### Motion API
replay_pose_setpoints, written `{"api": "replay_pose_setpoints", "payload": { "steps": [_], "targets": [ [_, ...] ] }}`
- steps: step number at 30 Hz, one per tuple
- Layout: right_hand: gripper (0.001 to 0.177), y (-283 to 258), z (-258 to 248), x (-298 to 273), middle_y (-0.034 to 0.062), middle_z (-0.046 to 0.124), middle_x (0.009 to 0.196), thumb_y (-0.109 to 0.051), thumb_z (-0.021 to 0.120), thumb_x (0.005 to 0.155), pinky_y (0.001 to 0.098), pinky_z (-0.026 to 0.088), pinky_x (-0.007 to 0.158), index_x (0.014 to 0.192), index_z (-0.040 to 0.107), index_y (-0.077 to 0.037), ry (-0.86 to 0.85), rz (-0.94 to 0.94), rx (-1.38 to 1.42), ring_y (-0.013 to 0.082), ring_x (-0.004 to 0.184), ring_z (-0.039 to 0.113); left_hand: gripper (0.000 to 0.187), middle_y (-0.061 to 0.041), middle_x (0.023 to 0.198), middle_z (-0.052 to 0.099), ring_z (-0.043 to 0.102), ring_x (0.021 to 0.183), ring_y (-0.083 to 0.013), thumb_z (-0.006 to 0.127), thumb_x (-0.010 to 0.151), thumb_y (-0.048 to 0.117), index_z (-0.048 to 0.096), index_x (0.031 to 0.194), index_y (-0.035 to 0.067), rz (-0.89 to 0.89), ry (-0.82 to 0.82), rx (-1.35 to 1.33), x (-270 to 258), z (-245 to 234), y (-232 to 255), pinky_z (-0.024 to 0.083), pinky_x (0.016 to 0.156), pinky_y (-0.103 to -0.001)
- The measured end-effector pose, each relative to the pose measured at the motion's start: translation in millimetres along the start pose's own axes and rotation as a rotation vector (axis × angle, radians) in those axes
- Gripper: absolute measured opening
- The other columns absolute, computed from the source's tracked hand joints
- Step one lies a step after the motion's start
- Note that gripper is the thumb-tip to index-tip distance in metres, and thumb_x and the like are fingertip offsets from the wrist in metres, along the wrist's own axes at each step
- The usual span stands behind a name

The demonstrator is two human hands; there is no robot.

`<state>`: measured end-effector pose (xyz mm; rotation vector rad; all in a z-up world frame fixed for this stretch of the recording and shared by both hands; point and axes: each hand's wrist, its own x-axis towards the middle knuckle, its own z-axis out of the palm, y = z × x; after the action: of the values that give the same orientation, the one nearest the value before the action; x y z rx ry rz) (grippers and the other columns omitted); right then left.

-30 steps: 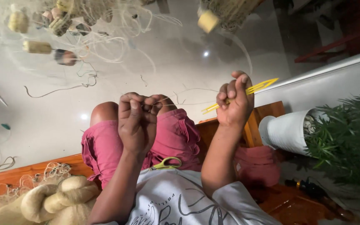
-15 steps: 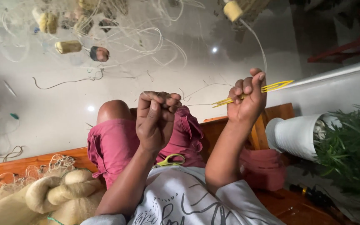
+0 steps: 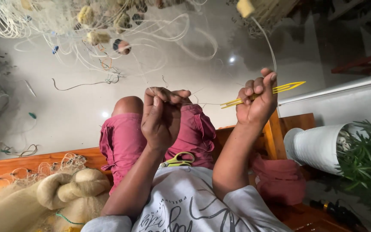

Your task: Repairing or assembling a fishing net using a net needle and scissors to tie knots and trim twine.

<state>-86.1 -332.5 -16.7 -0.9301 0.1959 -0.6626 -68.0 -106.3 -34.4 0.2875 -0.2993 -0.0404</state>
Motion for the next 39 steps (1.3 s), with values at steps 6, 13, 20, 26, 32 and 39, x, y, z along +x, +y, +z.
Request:
{"api": "replay_pose_setpoints", "payload": {
  "steps": [6, 13, 20, 26, 32, 39],
  "targets": [
    [0.022, -4.4, 3.5, -5.8, -0.0069, 0.04, 0.062, -0.036, 0.051, 0.105, 0.0112, 0.034, 0.038, 0.112, 0.057, -0.016, -0.037, 0.008, 0.0, 0.0077, 0.057, 0.052, 0.012, -0.015, 0.092, 0.061, 0.061, 0.12, -0.0381, 0.039, 0.107, 0.019, 0.041, 0.105, 0.007, 0.059, -0.008, 0.016, 0.6, 1.7, 6.5, 0.05, 0.102, -0.044],
    [0.022, 0.7, 8.5, -5.8, -0.0067, 0.04, 0.06, -0.035, 0.049, 0.106, 0.0114, 0.035, 0.039, 0.11, 0.057, -0.016, -0.055, 0.011, -0.001, 0.0079, 0.054, 0.052, 0.024, -0.009, 0.094, 0.055, 0.067, 0.107, -0.0291, 0.057, 0.096, 0.002, 0.038, 0.108, 0.011, 0.026, 0.03, 0.049, -1.3, 1.4, 4.4, 0.054, 0.093, -0.036],
    [0.022, 7.4, 4.2, -1.8, -0.0082, 0.039, 0.061, -0.037, 0.048, 0.106, 0.0117, 0.035, 0.04, 0.109, 0.057, -0.017, -0.038, 0.05, -0.018, 0.0066, 0.053, 0.049, 0.031, -0.011, 0.117, 0.056, 0.066, 0.095, -0.0186, 0.06, 0.095, -0.004, 0.038, 0.105, 0.015, -0.04, 0.057, 0.057, 2.5, 5.4, -0.5, 0.048, 0.077, -0.026],
    [0.023, 6.4, 1.1, 0.7, -0.0069, 0.045, 0.066, -0.04, 0.047, 0.106, 0.0121, 0.035, 0.039, 0.109, 0.057, -0.019, -0.023, 0.052, -0.066, 0.0069, 0.053, 0.051, 0.03, -0.017, 0.115, 0.064, 0.071, 0.094, -0.0197, 0.055, 0.099, -0.002, 0.031, 0.107, 0.015, -0.078, 0.072, 0.174, -0.3, 1.5, -7.9, 0.049, 0.075, -0.022],
    [0.024, 18.4, -5.3, 5.8, -0.0058, 0.047, 0.07, -0.043, 0.051, 0.104, 0.013, 0.034, 0.037, 0.108, 0.056, -0.02, 0.031, 0.115, -0.109, 0.0079, 0.052, 0.053, 0.033, -0.018, 0.112, 0.068, 0.071, 0.093, -0.018, 0.056, 0.1, 0.0, 0.03, 0.108, 0.017, -0.058, 0.079, 0.25, 0.4, 2.5, -10.4, 0.047, 0.074, -0.022],
    [0.024, 19.6, -5.0, 5.3, -0.0046, 0.048, 0.07, -0.042, 0.052, 0.103, 0.0138, 0.036, 0.036, 0.107, 0.056, -0.019, 0.036, 0.135, -0.099, 0.0092, 0.052, 0.055, 0.034, -0.02, 0.108, 0.067, 0.069, 0.089, -0.0197, 0.055, 0.1, 0.0, 0.027, 0.108, 0.018, -0.024, 0.077, 0.284, 7.2, -0.9, -2.7, 0.045, 0.072, -0.024]
  ]
}}
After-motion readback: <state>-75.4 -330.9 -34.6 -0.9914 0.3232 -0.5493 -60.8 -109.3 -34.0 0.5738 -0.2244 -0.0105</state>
